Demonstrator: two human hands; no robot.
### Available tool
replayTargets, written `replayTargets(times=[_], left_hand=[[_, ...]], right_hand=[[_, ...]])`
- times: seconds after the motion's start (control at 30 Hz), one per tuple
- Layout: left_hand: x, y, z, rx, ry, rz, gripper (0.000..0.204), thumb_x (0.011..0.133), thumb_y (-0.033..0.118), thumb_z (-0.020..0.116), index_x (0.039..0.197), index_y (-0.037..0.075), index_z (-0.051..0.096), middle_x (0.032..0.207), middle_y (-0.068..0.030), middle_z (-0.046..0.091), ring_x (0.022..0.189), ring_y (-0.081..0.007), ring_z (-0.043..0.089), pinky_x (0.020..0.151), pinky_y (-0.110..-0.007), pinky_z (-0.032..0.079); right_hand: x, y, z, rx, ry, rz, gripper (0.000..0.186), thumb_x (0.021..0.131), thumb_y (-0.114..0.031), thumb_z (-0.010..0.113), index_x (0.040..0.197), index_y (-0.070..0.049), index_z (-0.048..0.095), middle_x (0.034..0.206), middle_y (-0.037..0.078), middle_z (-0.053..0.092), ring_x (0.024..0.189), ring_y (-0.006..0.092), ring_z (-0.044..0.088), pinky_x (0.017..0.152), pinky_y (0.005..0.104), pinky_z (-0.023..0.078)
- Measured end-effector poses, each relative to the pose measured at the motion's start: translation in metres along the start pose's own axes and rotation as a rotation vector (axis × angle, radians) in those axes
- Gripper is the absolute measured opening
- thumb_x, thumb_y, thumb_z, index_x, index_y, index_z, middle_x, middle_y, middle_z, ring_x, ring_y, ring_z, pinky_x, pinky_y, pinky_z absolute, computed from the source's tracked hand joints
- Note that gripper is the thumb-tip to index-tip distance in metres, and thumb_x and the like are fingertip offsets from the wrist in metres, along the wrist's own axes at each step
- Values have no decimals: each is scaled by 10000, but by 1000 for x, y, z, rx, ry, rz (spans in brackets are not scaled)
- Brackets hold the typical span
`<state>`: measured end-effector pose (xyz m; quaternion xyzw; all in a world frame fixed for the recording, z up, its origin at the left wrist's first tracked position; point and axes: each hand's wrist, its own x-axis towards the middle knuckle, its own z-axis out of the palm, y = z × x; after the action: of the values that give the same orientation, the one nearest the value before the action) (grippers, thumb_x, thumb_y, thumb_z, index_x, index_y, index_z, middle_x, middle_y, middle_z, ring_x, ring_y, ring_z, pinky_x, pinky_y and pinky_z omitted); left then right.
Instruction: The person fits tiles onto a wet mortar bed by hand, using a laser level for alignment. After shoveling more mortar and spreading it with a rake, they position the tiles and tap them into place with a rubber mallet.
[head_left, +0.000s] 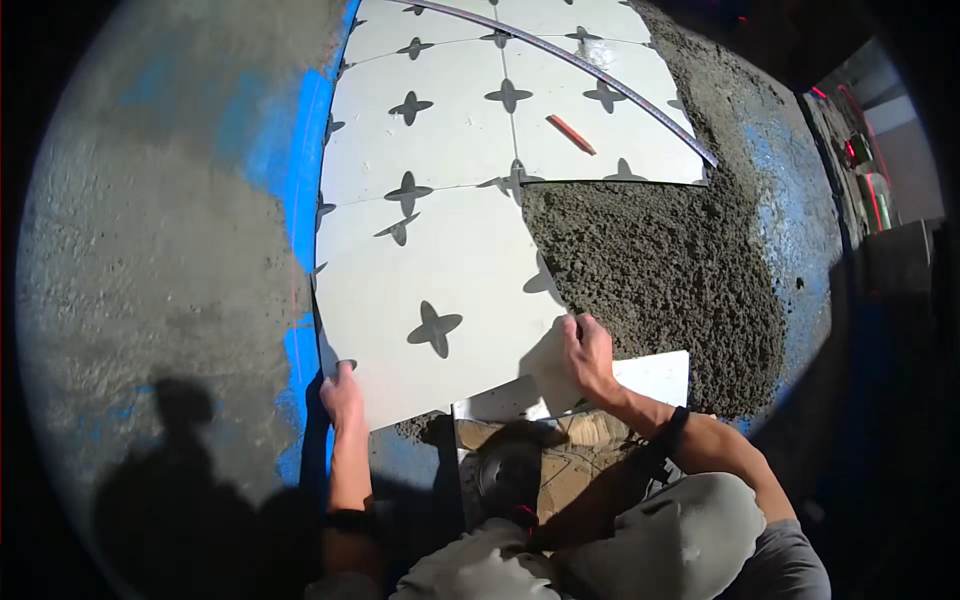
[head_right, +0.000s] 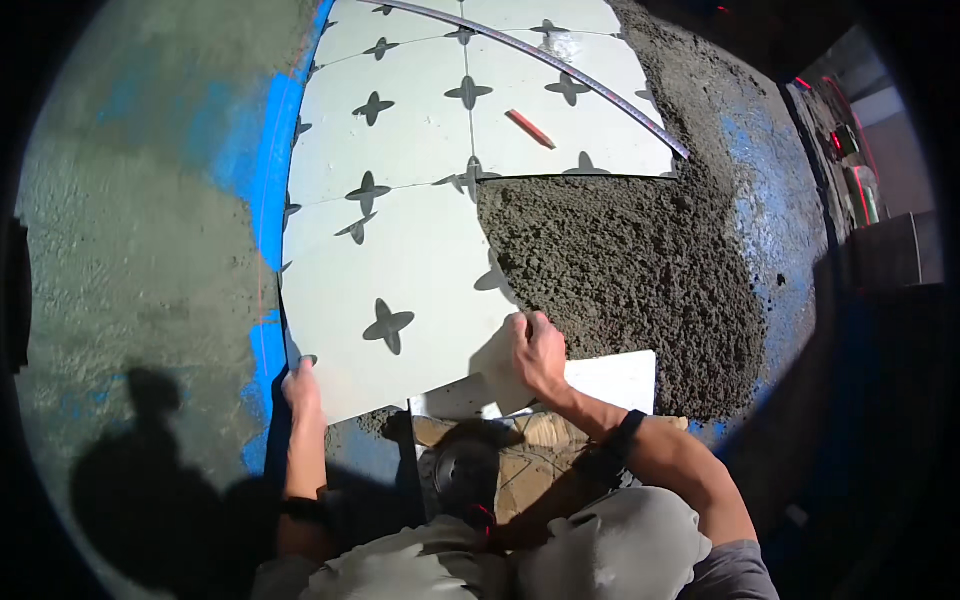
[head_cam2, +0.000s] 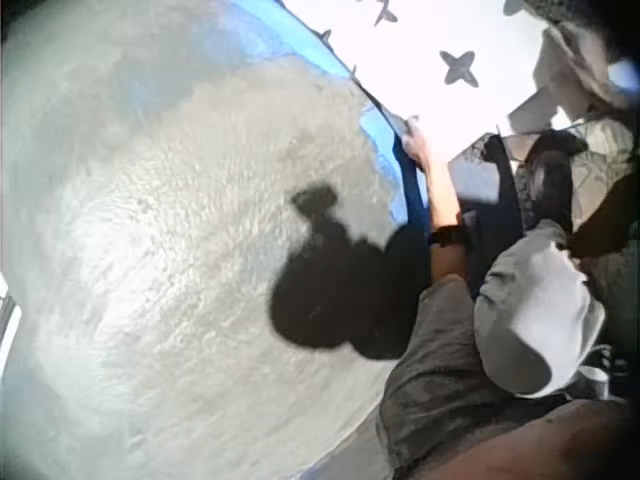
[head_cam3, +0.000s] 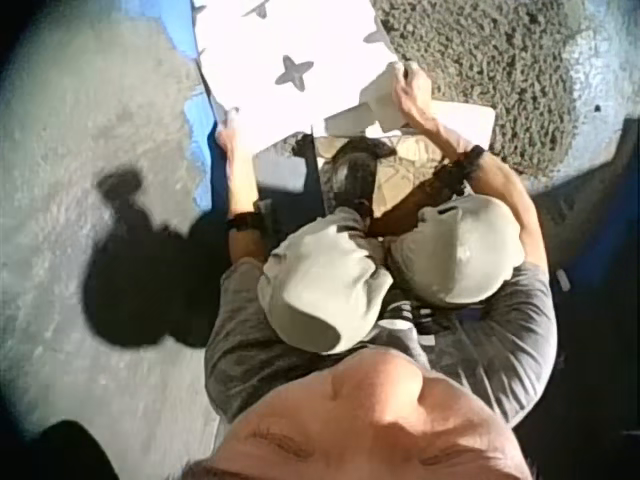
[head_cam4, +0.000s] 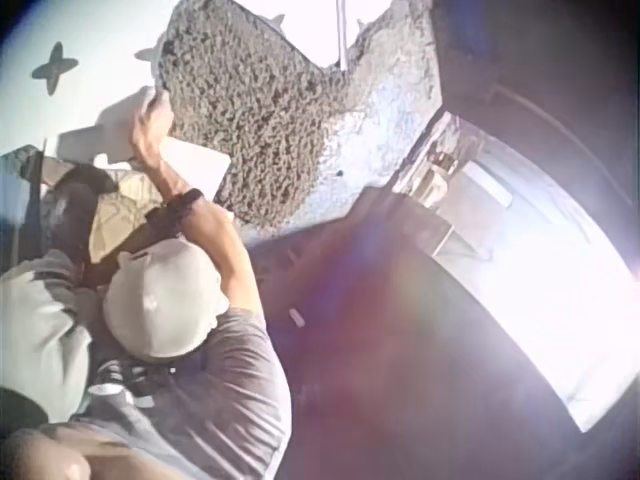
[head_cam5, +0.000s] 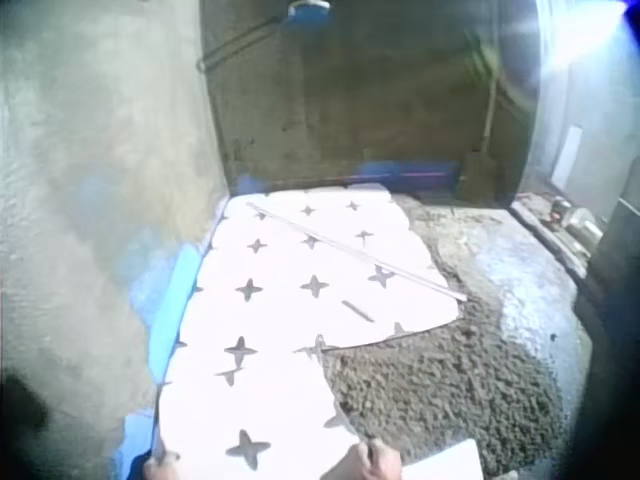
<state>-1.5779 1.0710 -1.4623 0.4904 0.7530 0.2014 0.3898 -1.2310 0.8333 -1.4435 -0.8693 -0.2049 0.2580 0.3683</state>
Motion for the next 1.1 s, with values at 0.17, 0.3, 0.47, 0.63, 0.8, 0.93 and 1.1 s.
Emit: replayTargets(times=[0.17,0.3,0.47,0.63,0.8,0.93,1.1], left_hand=[[-63,40,13,-141,15,59,326,1007,243,616,1104,-56,702,1051,-123,729,933,-218,685,813,-366,536],[-137,99,48,54,-76,275,316,1052,236,579,1087,-55,698,1023,-138,737,929,-204,675,837,-360,529],[-194,138,154,68,-356,465,298,1047,226,574,985,-55,652,764,-50,575,737,-146,496,664,-363,430],[-235,143,245,184,-447,488,275,1016,207,588,957,-51,660,741,-82,614,698,-166,535,651,-386,458],[-256,153,294,209,-446,521,274,1014,202,583,976,-52,678,737,-75,614,698,-169,547,656,-378,466],[-266,166,309,234,-400,496,254,1012,171,581,973,-59,680,733,-70,603,704,-163,562,653,-383,467],[-269,173,315,246,-395,391,204,1002,116,582,920,-40,685,723,12,536,681,-101,477,607,-327,408]], right_hand=[[-16,13,-59,189,38,63,429,1040,-353,619,958,64,676,825,238,688,740,365,655,717,442,520],[-12,58,-141,250,98,157,390,1018,-308,650,927,69,683,768,129,658,735,162,587,679,363,499],[1,151,-233,277,316,174,395,1014,-306,656,893,70,672,714,55,584,696,121,525,630,334,457],[16,214,-296,286,419,228,413,1011,-305,672,825,63,650,664,30,558,649,104,489,580,328,419],[46,246,-331,235,441,218,381,1005,-292,684,883,69,684,696,39,618,657,105,514,599,314,445],[66,263,-333,297,439,238,372,992,-288,694,904,73,702,722,77,665,668,126,560,636,327,479],[79,256,-335,270,400,264,356,990,-272,698,957,82,725,757,106,702,692,145,610,659,333,503]])
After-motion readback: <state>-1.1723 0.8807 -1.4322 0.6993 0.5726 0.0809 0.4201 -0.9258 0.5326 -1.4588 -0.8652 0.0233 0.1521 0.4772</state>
